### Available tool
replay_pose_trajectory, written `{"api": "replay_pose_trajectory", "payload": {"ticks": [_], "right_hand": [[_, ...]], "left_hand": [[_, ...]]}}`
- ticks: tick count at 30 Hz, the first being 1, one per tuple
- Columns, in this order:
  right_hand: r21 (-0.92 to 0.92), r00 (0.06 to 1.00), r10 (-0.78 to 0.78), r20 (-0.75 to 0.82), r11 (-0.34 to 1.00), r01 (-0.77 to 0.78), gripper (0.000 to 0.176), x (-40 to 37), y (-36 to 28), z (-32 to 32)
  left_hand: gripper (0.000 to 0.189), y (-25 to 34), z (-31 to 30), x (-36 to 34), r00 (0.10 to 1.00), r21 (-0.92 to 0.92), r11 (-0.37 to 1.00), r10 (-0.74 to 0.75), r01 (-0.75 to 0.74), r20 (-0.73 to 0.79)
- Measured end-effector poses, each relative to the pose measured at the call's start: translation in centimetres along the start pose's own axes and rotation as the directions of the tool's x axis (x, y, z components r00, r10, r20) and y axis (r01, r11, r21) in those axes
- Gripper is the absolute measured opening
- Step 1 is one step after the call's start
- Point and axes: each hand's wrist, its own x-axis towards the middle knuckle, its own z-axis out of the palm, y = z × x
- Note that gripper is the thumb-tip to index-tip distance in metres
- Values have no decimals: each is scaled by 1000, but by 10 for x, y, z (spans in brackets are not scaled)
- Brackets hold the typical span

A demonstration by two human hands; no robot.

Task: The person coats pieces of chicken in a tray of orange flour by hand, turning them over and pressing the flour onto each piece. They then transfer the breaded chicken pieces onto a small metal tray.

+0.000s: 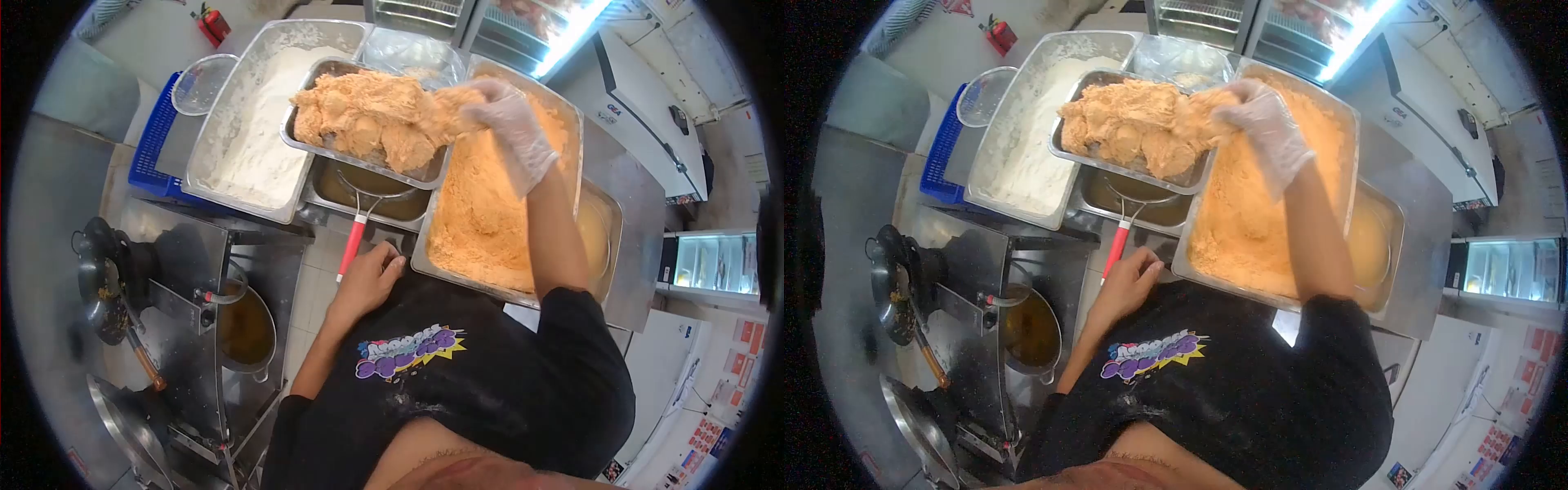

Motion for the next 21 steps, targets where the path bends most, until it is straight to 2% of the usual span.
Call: {"api": "replay_pose_trajectory", "payload": {"ticks": [1, 3, 4, 5, 6, 7, 9, 10, 12, 13, 15, 16, 18, 19, 21], "right_hand": [[3, 1000, -13, 8, 1000, 13, 37, 3, 9, 19], [-70, 992, 71, -101, 994, -79, 44, 1, 31, 55], [-68, 993, 66, -99, 995, -72, 44, -2, 38, 66], [-371, 977, -48, -206, 928, -33, 47, -4, 44, 76], [-640, 944, -186, -271, 767, -32, 50, -6, 44, 84], [-641, 945, -188, -268, 767, -29, 50, -7, 39, 84], [-784, 885, -384, -263, 620, 36, 48, -13, 26, 79], [-784, 884, -381, -269, 620, 28, 48, -13, 31, 77], [-684, 960, -120, -251, 724, -88, 42, -16, 41, 72], [-685, 958, -124, -258, 723, -91, 42, -21, 39, 70], [-604, 966, 12, -257, 778, -170, 34, -35, 31, 70], [-600, 964, 17, -267, 780, -179, 34, -41, 29, 73], [-667, 962, 130, -240, 697, -261, 30, -54, 27, 74], [-662, 957, 136, -257, 696, -277, 30, -57, 34, 69], [-783, 979, 55, -197, 593, -191, 37, -60, 46, 58]], "left_hand": [[21, 0, -2, -2, 1000, -18, 1000, -9, 9, -8], [20, 2, -7, -6, 1000, -26, 999, -23, 22, -15], [20, -3, -7, -8, 999, -38, 999, -32, 31, -9], [20, -6, -8, -10, 999, -50, 998, -41, 41, -1], [20, -3, -11, -13, 999, -55, 997, -49, 50, 11], [20, -2, -14, -15, 999, -56, 997, -49, 50, 7], [20, -1, -18, -21, 996, -122, 989, -80, 83, 24], [20, -1, -19, -21, 996, -122, 989, -81, 84, 31], [20, -1, -21, -22, 996, -157, 984, -77, 83, 41], [20, -1, -22, -22, 996, -155, 985, -71, 77, 46], [20, -1, -24, -21, 999, -103, 994, -31, 35, 38], [20, -2, -23, -21, 998, -99, 994, -33, 38, 49], [19, -4, -21, -17, 999, -145, 989, 8, 0, 52], [19, -3, -21, -15, 997, -143, 990, 9, 1, 71], [20, 2, -20, -12, 995, -118, 993, 34, -23, 90]]}}
